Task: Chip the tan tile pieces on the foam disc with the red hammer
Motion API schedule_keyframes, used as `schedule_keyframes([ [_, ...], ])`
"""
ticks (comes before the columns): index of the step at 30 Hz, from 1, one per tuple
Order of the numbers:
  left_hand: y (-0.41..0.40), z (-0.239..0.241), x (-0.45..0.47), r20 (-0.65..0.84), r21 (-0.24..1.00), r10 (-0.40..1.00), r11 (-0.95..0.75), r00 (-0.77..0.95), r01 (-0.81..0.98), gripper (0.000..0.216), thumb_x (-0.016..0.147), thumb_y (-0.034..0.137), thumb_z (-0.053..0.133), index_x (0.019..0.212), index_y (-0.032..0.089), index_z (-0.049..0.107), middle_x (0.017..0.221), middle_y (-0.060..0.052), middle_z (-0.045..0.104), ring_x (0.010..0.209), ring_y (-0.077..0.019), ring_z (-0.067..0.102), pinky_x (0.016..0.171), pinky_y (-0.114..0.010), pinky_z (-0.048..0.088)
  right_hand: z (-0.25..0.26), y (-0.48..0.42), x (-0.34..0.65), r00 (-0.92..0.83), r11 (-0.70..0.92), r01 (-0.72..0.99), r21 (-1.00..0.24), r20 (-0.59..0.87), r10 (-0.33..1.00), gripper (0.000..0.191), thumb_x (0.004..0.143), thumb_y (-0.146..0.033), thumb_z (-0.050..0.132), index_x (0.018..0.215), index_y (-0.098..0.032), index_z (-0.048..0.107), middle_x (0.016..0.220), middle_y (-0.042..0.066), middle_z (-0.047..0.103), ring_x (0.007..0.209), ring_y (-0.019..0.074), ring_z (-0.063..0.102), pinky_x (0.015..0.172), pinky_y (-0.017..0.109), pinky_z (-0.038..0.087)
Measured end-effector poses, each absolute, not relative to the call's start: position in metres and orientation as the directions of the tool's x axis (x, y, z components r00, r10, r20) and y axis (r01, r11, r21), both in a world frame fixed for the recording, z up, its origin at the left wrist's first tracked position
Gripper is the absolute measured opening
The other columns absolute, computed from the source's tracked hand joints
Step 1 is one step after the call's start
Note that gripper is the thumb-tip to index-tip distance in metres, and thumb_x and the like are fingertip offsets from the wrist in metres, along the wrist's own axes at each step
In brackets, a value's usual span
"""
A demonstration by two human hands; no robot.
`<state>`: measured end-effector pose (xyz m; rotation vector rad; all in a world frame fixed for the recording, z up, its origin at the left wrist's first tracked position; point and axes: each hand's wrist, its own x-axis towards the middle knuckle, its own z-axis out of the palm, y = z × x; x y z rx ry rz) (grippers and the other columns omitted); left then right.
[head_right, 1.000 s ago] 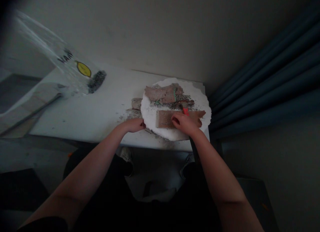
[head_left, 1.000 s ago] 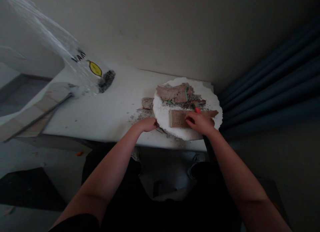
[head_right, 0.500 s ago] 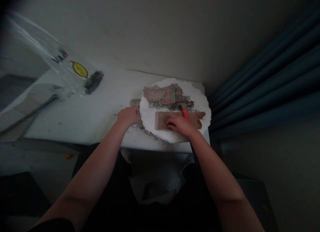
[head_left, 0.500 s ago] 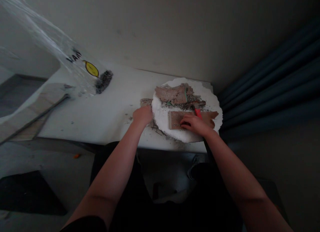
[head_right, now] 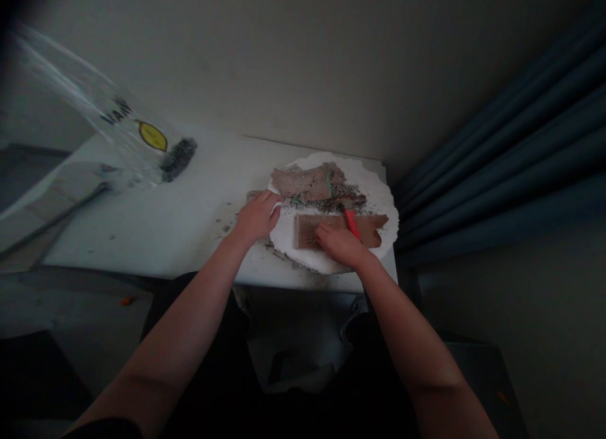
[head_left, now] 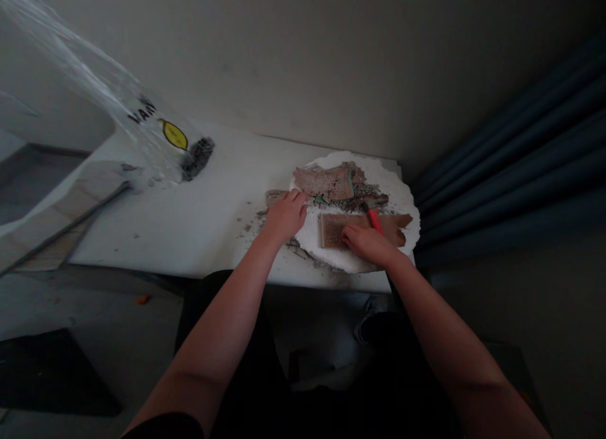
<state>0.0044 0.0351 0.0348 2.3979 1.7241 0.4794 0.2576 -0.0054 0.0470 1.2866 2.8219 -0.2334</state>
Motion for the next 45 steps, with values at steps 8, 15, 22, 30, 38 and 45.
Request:
schedule_keyframes([
  [8,0.025,0.028,0.019,0.197,0.342,0.776,-0.627,0.599,0.7,0.033,0.098,0.031,0.041,0.121,0.017,0.059,0.12,-0.01,0.06,0.115,-0.0228,0.054,0.102,-0.038,0.044,0.041,-0.007,0.261,-0.714,0.702,0.691,-0.175,-0.013,0.7,0.017,0.099,-0.022,0.053,0.105,-0.018,0.068,0.108,0.011,0.066,0.095,0.023,0.063,0.078,0.033,0.047],
  [15,0.013,0.031,0.022,0.157,0.354,0.744,-0.657,0.65,0.666,0.036,0.098,0.036,0.044,0.125,0.018,0.059,0.125,-0.011,0.06,0.119,-0.0224,0.054,0.104,-0.038,0.043,0.037,-0.007,0.255,-0.723,0.72,0.689,-0.081,-0.004,0.691,0.024,0.1,-0.017,0.046,0.1,-0.018,0.07,0.1,0.01,0.067,0.089,0.0214,0.062,0.075,0.032,0.046],
  [22,-0.001,0.025,0.019,0.112,0.383,0.736,-0.652,0.668,0.654,0.052,0.094,0.053,0.05,0.133,0.019,0.057,0.143,-0.011,0.055,0.134,-0.0242,0.048,0.113,-0.039,0.038,0.038,-0.004,0.257,-0.724,0.721,0.683,-0.122,0.022,0.69,0.02,0.098,-0.016,0.051,0.096,-0.017,0.071,0.098,0.01,0.067,0.085,0.0209,0.062,0.076,0.033,0.047],
  [30,-0.003,0.02,0.016,0.091,0.349,0.721,-0.669,0.687,0.657,0.051,0.096,0.051,0.048,0.136,0.021,0.057,0.149,-0.011,0.05,0.136,-0.024,0.046,0.113,-0.04,0.036,0.037,-0.006,0.255,-0.729,0.727,0.68,-0.098,0.02,0.684,0.025,0.098,-0.01,0.046,0.096,-0.017,0.071,0.098,0.01,0.067,0.089,0.0224,0.062,0.079,0.036,0.048],
  [38,-0.001,0.018,0.017,0.081,0.341,0.731,-0.659,0.677,0.671,0.05,0.095,0.054,0.047,0.135,0.027,0.059,0.148,-0.01,0.049,0.133,-0.0262,0.047,0.107,-0.043,0.04,0.042,-0.001,0.259,-0.721,0.704,0.678,-0.21,-0.006,0.693,0.018,0.095,-0.012,0.053,0.093,-0.018,0.069,0.099,0.009,0.067,0.089,0.0214,0.063,0.081,0.034,0.047],
  [45,0.004,0.022,0.016,0.073,0.359,0.719,-0.666,0.691,0.654,0.049,0.093,0.055,0.051,0.133,0.03,0.06,0.139,-0.009,0.054,0.127,-0.0265,0.05,0.102,-0.042,0.041,0.045,0.004,0.272,-0.7,0.661,0.693,-0.288,-0.049,0.712,0.01,0.095,-0.018,0.058,0.095,-0.019,0.068,0.097,0.007,0.068,0.088,0.0211,0.063,0.078,0.032,0.046],
])
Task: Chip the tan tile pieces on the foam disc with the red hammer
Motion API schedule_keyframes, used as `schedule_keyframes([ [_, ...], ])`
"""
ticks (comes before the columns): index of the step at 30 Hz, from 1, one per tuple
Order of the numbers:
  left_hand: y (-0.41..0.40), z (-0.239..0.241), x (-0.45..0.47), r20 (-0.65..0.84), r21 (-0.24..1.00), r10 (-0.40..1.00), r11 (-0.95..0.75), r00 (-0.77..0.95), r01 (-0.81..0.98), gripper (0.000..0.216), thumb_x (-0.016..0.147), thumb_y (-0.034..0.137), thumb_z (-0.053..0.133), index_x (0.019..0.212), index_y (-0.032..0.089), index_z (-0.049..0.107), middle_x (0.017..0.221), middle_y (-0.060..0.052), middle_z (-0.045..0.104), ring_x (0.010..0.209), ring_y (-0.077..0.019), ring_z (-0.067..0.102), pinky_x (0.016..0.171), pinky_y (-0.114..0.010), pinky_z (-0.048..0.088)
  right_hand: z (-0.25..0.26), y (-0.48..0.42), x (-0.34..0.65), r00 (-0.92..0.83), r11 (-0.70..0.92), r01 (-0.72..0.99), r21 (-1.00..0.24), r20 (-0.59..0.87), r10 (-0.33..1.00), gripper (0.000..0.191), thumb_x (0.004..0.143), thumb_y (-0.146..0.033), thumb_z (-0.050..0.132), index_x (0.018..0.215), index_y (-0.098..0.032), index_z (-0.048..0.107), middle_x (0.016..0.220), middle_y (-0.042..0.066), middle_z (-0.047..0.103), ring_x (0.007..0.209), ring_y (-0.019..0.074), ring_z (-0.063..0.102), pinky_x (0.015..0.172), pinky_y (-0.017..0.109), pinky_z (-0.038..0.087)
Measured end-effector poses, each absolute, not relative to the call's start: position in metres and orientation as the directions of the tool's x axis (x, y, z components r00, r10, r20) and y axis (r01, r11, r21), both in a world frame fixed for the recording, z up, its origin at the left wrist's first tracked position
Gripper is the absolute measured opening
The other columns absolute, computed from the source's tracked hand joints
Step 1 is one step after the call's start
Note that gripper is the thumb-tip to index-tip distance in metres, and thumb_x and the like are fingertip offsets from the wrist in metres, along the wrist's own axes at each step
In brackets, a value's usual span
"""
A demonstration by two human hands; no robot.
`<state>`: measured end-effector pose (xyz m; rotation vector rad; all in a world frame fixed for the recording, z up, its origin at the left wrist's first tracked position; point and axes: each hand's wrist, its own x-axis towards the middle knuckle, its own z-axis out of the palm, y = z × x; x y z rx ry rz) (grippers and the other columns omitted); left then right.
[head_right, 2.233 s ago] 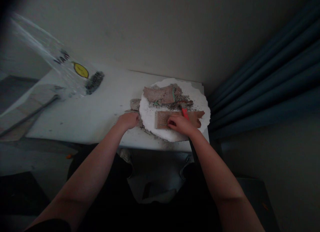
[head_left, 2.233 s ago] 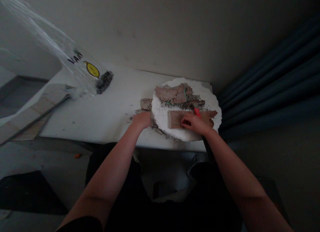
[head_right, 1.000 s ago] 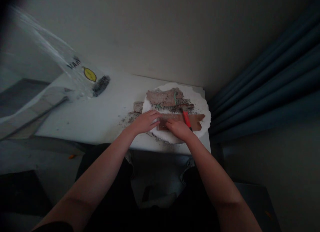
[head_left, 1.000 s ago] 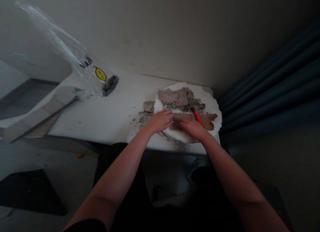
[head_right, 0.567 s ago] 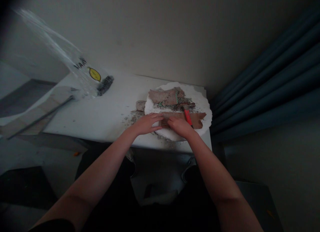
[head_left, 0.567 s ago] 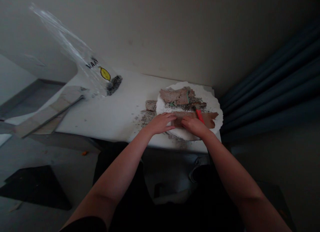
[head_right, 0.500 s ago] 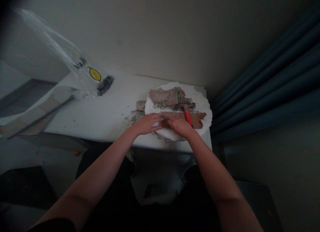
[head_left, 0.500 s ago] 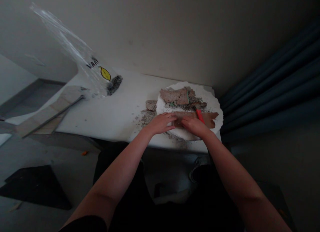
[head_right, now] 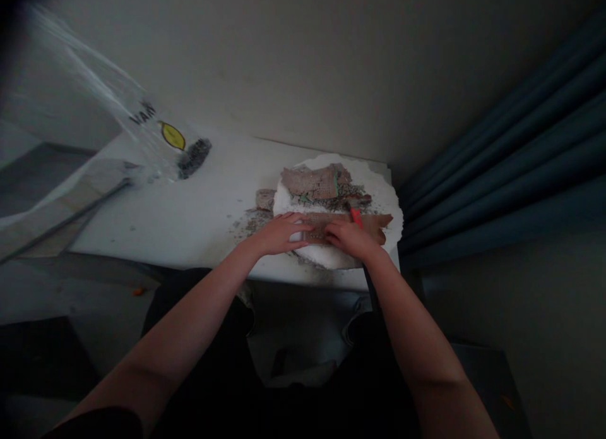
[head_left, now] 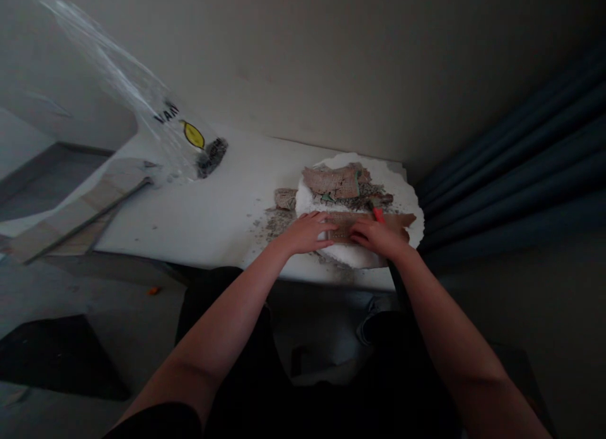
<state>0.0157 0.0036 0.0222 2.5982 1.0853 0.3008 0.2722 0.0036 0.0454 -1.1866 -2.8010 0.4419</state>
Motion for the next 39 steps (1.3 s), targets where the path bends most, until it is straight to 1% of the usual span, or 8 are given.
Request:
schedule_keyframes([
  [4,0.005,0.023,0.015,0.067,0.359,0.715,-0.668,0.695,0.652,0.047,0.091,0.054,0.054,0.13,0.029,0.062,0.136,-0.009,0.055,0.126,-0.0266,0.05,0.102,-0.042,0.041,0.052,0.002,0.271,-0.711,0.681,0.683,-0.263,-0.025,0.703,0.015,0.096,-0.017,0.053,0.095,-0.02,0.067,0.099,0.007,0.068,0.087,0.0216,0.062,0.078,0.033,0.046],
  [9,0.004,0.027,0.021,0.097,0.425,0.736,-0.639,0.67,0.641,0.051,0.088,0.057,0.058,0.128,0.026,0.062,0.13,-0.01,0.06,0.122,-0.0267,0.052,0.101,-0.042,0.042,0.067,-0.006,0.269,-0.572,0.615,0.677,-0.404,0.236,0.786,0.015,0.099,-0.023,0.05,0.098,-0.02,0.064,0.096,0.008,0.066,0.087,0.0216,0.061,0.079,0.033,0.046],
  [14,0.003,0.038,0.023,0.205,0.578,0.704,-0.648,0.68,0.496,0.036,0.095,0.048,0.049,0.108,0.022,0.07,0.11,-0.007,0.069,0.11,-0.021,0.059,0.1,-0.039,0.043,0.064,-0.021,0.246,-0.565,0.586,0.584,-0.562,0.237,0.791,0.016,0.098,-0.029,0.055,0.089,-0.021,0.066,0.088,0.006,0.067,0.082,0.0212,0.062,0.075,0.033,0.048],
  [20,-0.008,0.045,0.007,0.053,0.768,0.76,-0.446,0.648,0.46,0.032,0.092,0.046,0.055,0.105,0.021,0.07,0.099,-0.004,0.072,0.092,-0.0155,0.064,0.087,-0.03,0.047,0.051,-0.021,0.231,-0.366,0.366,0.473,-0.802,0.199,0.909,0.019,0.093,-0.034,0.06,0.081,-0.02,0.065,0.073,0.003,0.065,0.063,0.0169,0.059,0.06,0.029,0.046],
  [26,-0.017,0.044,0.0,0.001,0.821,0.769,-0.365,0.639,0.438,0.031,0.091,0.043,0.055,0.095,0.016,0.068,0.082,-0.002,0.068,0.075,-0.0128,0.059,0.072,-0.026,0.045,0.043,-0.022,0.218,-0.435,0.327,0.411,-0.851,0.132,0.891,0.024,0.092,-0.042,0.062,0.086,-0.019,0.068,0.073,0.002,0.066,0.064,0.0162,0.06,0.062,0.029,0.048],
  [31,-0.018,0.031,-0.038,-0.249,0.733,0.728,-0.289,0.639,0.616,0.021,0.086,0.035,0.058,0.088,0.017,0.067,0.078,-0.001,0.068,0.072,-0.0123,0.059,0.069,-0.024,0.043,0.044,-0.011,0.242,-0.323,0.377,0.501,-0.779,0.236,0.917,0.034,0.094,-0.049,0.057,0.108,-0.02,0.067,0.08,0.005,0.065,0.07,0.0201,0.062,0.066,0.035,0.053],
  [35,-0.025,0.007,-0.05,-0.469,0.315,0.785,-0.28,0.405,0.907,0.011,0.078,0.023,0.059,0.08,0.018,0.069,0.088,-0.007,0.072,0.081,-0.0186,0.063,0.072,-0.029,0.043,0.038,-0.026,0.248,-0.539,0.593,0.654,-0.47,0.26,0.801,0.063,0.079,-0.054,0.075,0.13,-0.021,0.059,0.123,0.017,0.06,0.113,0.0346,0.058,0.094,0.052,0.05],
  [39,-0.026,-0.01,-0.033,-0.419,0.152,0.864,-0.235,0.278,0.96,0.026,0.086,0.032,0.053,0.102,0.018,0.069,0.11,-0.013,0.071,0.102,-0.0273,0.065,0.08,-0.034,0.047,0.026,-0.048,0.236,-0.636,0.665,0.719,-0.201,0.195,0.746,0.085,0.077,-0.046,0.079,0.149,-0.022,0.043,0.152,0.02,0.04,0.143,0.044,0.028,0.112,0.065,0.03],
])
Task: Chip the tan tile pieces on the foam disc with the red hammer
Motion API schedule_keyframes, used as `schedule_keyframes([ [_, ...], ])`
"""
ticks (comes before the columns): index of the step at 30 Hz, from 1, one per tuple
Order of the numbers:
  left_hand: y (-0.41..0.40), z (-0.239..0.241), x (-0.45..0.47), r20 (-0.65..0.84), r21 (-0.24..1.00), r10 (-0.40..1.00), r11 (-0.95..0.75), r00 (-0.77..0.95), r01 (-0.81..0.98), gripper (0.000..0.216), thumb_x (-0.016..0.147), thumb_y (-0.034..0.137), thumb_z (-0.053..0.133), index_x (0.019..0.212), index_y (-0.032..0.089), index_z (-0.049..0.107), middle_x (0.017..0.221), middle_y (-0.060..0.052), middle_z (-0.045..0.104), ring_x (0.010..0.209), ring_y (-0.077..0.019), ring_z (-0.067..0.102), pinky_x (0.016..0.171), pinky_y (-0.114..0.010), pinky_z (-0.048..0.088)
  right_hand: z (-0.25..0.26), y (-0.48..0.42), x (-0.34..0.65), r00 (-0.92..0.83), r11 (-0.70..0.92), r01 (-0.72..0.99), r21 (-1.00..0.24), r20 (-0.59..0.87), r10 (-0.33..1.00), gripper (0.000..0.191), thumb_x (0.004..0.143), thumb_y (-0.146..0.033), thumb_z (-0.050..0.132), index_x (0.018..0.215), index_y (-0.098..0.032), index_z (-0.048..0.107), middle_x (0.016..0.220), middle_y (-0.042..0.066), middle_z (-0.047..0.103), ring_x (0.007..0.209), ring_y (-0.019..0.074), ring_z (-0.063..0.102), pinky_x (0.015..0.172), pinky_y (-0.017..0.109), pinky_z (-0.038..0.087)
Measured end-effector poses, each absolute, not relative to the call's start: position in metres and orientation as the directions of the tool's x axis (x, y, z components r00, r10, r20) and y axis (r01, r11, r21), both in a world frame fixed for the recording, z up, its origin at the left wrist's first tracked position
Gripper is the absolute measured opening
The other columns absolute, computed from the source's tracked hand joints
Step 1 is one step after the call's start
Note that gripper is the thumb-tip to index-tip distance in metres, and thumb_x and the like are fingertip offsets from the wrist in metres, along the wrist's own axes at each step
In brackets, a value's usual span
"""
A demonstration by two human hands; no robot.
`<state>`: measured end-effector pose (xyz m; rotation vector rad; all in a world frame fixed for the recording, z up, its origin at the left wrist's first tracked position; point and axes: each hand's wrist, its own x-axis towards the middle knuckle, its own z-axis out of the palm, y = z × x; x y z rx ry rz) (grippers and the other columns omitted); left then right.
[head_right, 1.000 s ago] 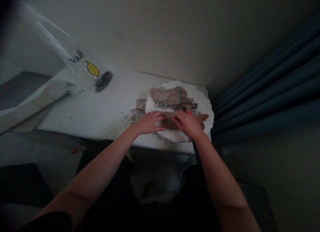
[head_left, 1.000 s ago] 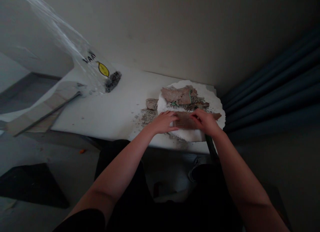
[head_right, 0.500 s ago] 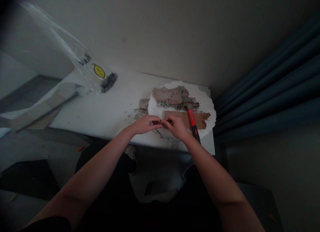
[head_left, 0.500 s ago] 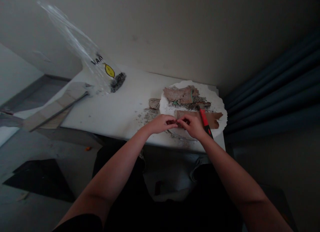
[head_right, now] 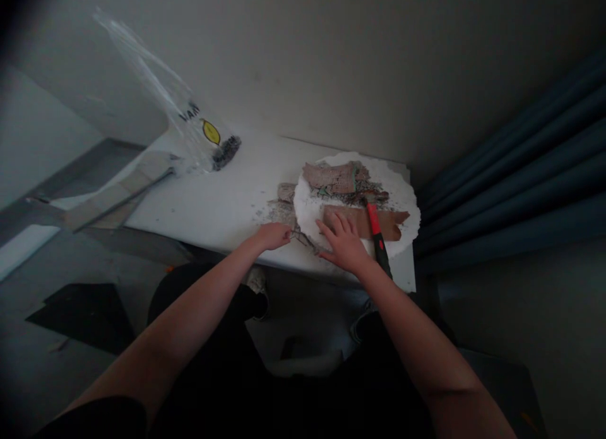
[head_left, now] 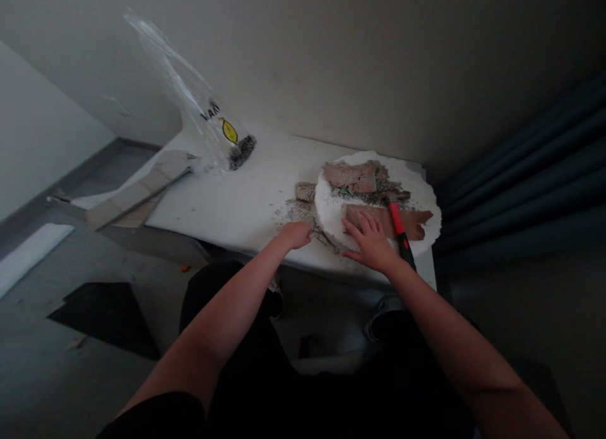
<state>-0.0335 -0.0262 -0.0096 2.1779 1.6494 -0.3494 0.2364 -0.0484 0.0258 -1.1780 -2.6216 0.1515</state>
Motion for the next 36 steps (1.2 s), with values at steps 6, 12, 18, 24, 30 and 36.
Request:
schedule_keyframes([
  [6,-0.03,-0.003,-0.015,-0.354,0.172,0.859,-0.329,0.37,0.929,0.047,0.089,0.043,0.056,0.129,0.018,0.06,0.123,-0.016,0.068,0.112,-0.0303,0.064,0.09,-0.038,0.049,0.028,-0.033,0.254,-0.531,0.6,0.73,-0.328,0.28,0.8,0.04,0.095,-0.037,0.057,0.13,-0.017,0.059,0.127,0.018,0.059,0.124,0.0339,0.052,0.104,0.053,0.044],
  [12,-0.044,-0.004,0.009,-0.494,0.136,0.761,-0.41,0.42,0.902,0.057,0.086,0.036,0.063,0.141,0.024,0.053,0.131,-0.016,0.065,0.118,-0.032,0.063,0.092,-0.04,0.051,0.03,-0.018,0.269,-0.479,0.504,0.755,-0.419,0.173,0.861,0.019,0.093,-0.022,0.057,0.107,-0.017,0.068,0.105,0.012,0.065,0.091,0.0243,0.064,0.085,0.041,0.053],
  [18,-0.044,-0.005,0.016,-0.498,0.113,0.747,-0.448,0.441,0.887,0.057,0.086,0.032,0.062,0.142,0.023,0.053,0.128,-0.017,0.067,0.116,-0.0337,0.064,0.09,-0.042,0.052,0.028,-0.015,0.265,-0.488,0.502,0.775,-0.385,0.141,0.861,0.017,0.093,-0.025,0.061,0.106,-0.017,0.068,0.108,0.012,0.066,0.095,0.0245,0.064,0.085,0.039,0.053],
  [24,-0.046,-0.001,0.013,-0.498,0.154,0.683,-0.537,0.534,0.83,0.061,0.085,0.03,0.064,0.144,0.03,0.051,0.129,-0.013,0.067,0.115,-0.0296,0.064,0.089,-0.038,0.051,0.029,-0.012,0.267,-0.529,0.537,0.757,-0.371,0.134,0.838,0.017,0.094,-0.018,0.058,0.104,-0.018,0.071,0.108,0.011,0.066,0.098,0.0233,0.063,0.088,0.037,0.051],
  [30,-0.049,-0.005,0.012,-0.514,0.153,0.667,-0.547,0.539,0.823,0.068,0.084,0.03,0.063,0.149,0.033,0.043,0.131,-0.012,0.066,0.114,-0.0298,0.065,0.087,-0.038,0.051,0.031,-0.01,0.264,-0.59,0.581,0.74,-0.338,0.088,0.803,0.018,0.094,-0.017,0.057,0.102,-0.018,0.073,0.105,0.01,0.065,0.096,0.0226,0.063,0.085,0.035,0.05],
  [36,-0.051,-0.008,0.006,-0.518,0.153,0.688,-0.51,0.508,0.847,0.066,0.081,0.029,0.066,0.145,0.029,0.048,0.129,-0.013,0.067,0.113,-0.0296,0.065,0.089,-0.036,0.05,0.031,-0.009,0.262,-0.633,0.63,0.737,-0.246,0.075,0.77,0.018,0.095,-0.016,0.054,0.094,-0.018,0.072,0.102,0.01,0.064,0.093,0.0224,0.061,0.079,0.033,0.048],
])
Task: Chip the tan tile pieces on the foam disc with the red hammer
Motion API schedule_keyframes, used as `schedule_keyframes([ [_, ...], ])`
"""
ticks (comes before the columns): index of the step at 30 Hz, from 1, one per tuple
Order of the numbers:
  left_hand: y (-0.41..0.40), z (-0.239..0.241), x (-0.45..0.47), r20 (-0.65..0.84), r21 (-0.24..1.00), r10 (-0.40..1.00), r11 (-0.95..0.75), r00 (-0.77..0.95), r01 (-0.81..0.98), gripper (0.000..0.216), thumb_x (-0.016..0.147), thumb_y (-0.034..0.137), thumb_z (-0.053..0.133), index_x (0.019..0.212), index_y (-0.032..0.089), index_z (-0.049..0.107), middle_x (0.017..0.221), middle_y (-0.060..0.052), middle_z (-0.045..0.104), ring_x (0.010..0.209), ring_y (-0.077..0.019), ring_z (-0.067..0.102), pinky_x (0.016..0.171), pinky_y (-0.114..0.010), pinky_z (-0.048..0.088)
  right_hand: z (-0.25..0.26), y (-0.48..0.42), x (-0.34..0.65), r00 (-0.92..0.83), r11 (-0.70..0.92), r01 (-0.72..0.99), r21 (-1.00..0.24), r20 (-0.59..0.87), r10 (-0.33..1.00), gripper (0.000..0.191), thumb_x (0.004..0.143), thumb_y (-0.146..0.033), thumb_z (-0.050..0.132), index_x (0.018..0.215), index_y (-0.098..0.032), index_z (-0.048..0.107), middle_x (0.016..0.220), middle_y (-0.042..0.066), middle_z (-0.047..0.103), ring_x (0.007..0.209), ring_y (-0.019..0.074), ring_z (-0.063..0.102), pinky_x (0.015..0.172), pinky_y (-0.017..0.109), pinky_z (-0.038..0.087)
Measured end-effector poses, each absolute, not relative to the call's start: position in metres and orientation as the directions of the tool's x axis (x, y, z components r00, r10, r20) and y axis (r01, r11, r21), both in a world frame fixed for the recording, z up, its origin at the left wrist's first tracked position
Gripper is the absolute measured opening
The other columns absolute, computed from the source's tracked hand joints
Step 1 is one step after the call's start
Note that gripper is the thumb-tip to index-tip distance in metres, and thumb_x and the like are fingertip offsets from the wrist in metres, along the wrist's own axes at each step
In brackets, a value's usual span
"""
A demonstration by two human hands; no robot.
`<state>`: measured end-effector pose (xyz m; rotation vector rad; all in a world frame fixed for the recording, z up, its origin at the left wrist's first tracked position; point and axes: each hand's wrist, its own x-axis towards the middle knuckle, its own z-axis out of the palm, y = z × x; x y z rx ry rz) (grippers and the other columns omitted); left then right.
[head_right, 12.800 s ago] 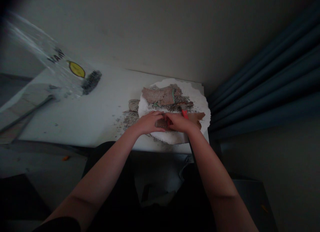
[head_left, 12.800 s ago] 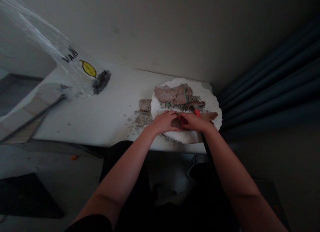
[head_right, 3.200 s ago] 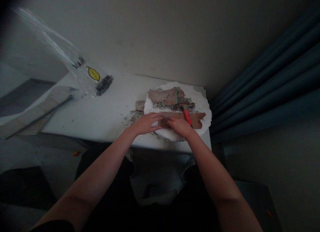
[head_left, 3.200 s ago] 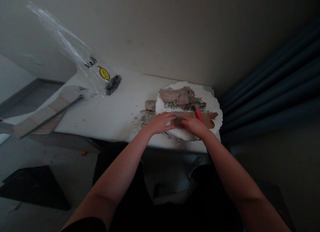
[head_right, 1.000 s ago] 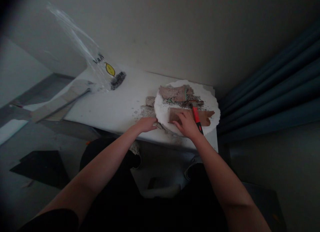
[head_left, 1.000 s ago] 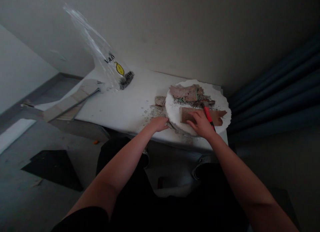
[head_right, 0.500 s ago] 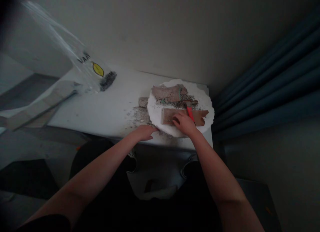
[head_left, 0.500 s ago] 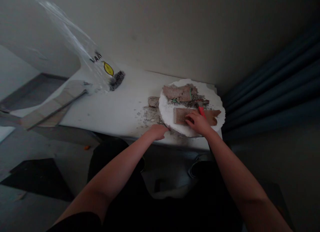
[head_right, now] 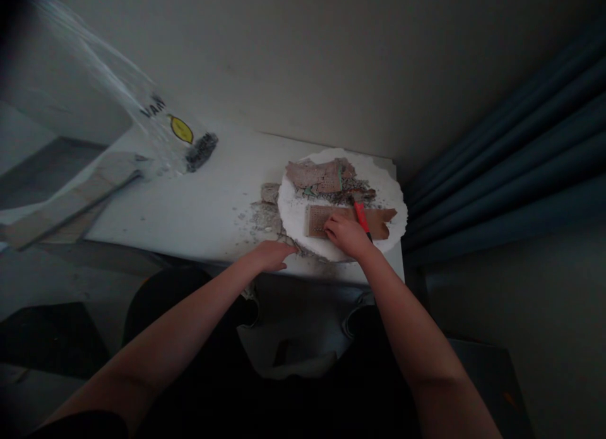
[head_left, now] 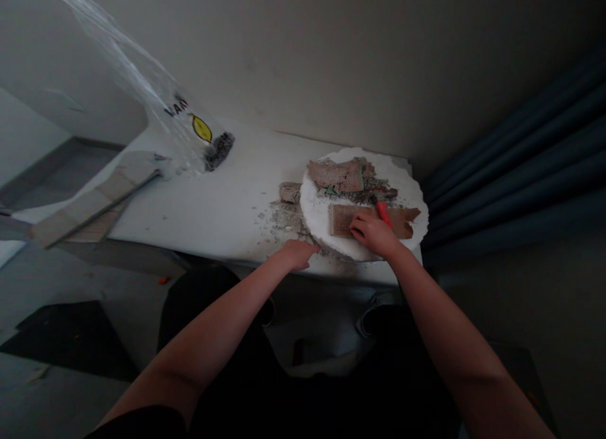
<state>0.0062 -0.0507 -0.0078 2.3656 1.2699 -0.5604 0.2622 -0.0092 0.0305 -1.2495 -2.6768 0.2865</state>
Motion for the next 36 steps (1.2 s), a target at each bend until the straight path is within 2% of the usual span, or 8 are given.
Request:
schedule_keyframes([
  [5,-0.052,-0.007,0.005,-0.541,0.161,0.67,-0.511,0.509,0.844,0.077,0.081,0.031,0.067,0.152,0.035,0.037,0.133,-0.013,0.065,0.115,-0.032,0.064,0.09,-0.039,0.05,0.035,-0.009,0.259,-0.666,0.664,0.727,-0.174,0.056,0.744,0.019,0.098,-0.019,0.051,0.091,-0.019,0.069,0.101,0.009,0.064,0.09,0.0218,0.061,0.075,0.032,0.046],
  [13,-0.05,-0.004,0.007,-0.544,0.157,0.678,-0.496,0.494,0.854,0.068,0.08,0.028,0.069,0.145,0.029,0.048,0.131,-0.013,0.066,0.116,-0.0303,0.064,0.091,-0.037,0.05,0.038,-0.01,0.252,-0.667,0.668,0.741,-0.075,0.037,0.744,0.019,0.098,-0.017,0.047,0.093,-0.016,0.065,0.102,0.014,0.066,0.092,0.0272,0.062,0.075,0.036,0.045],
  [18,-0.05,-0.002,0.007,-0.475,0.182,0.709,-0.501,0.521,0.846,0.062,0.083,0.033,0.065,0.141,0.017,0.048,0.123,-0.019,0.068,0.112,-0.0324,0.065,0.088,-0.04,0.051,0.04,-0.009,0.257,-0.629,0.63,0.765,-0.131,0.057,0.775,0.018,0.099,-0.018,0.046,0.099,-0.016,0.064,0.105,0.014,0.066,0.093,0.0263,0.063,0.075,0.036,0.047],
  [21,-0.049,-0.001,0.008,-0.45,0.235,0.693,-0.517,0.563,0.823,0.055,0.082,0.036,0.065,0.132,0.016,0.054,0.12,-0.017,0.069,0.109,-0.031,0.066,0.086,-0.038,0.05,0.045,-0.01,0.259,-0.632,0.63,0.755,-0.185,0.054,0.773,0.014,0.097,-0.019,0.05,0.102,-0.018,0.064,0.11,0.012,0.065,0.096,0.025,0.063,0.079,0.036,0.049],
  [27,-0.061,0.002,0.025,-0.535,0.332,0.543,-0.57,0.647,0.752,0.038,0.077,0.042,0.067,0.108,0.022,0.066,0.103,-0.01,0.073,0.096,-0.0276,0.068,0.078,-0.036,0.051,0.043,-0.009,0.261,-0.619,0.614,0.762,-0.205,0.05,0.784,0.016,0.097,-0.017,0.049,0.096,-0.019,0.064,0.108,0.012,0.066,0.094,0.0248,0.063,0.08,0.037,0.05],
  [32,-0.098,-0.013,0.059,-0.626,0.371,0.353,-0.65,0.695,0.663,0.033,0.069,0.041,0.075,0.096,0.023,0.072,0.1,-0.011,0.075,0.094,-0.0297,0.07,0.08,-0.04,0.055,0.051,-0.011,0.264,-0.471,0.505,0.741,-0.443,0.194,0.86,0.014,0.099,-0.019,0.044,0.101,-0.022,0.058,0.098,0.008,0.066,0.09,0.0227,0.064,0.079,0.035,0.051],
  [34,-0.114,-0.023,0.072,-0.651,0.386,0.282,-0.676,0.705,0.627,0.028,0.062,0.037,0.08,0.086,0.023,0.075,0.096,-0.013,0.076,0.093,-0.0332,0.071,0.08,-0.045,0.058,0.055,-0.022,0.254,-0.506,0.558,0.697,-0.451,0.242,0.828,0.011,0.1,-0.026,0.048,0.1,-0.023,0.058,0.1,0.009,0.065,0.09,0.0225,0.063,0.079,0.035,0.051],
  [36,-0.127,-0.032,0.082,-0.674,0.412,0.218,-0.682,0.706,0.604,0.023,0.053,0.028,0.084,0.074,0.025,0.074,0.091,-0.011,0.077,0.092,-0.0336,0.072,0.081,-0.046,0.059,0.054,-0.039,0.236,-0.63,0.666,0.623,-0.411,0.241,0.738,0.013,0.1,-0.028,0.048,0.097,-0.022,0.06,0.103,0.01,0.063,0.093,0.0225,0.062,0.08,0.034,0.051],
])
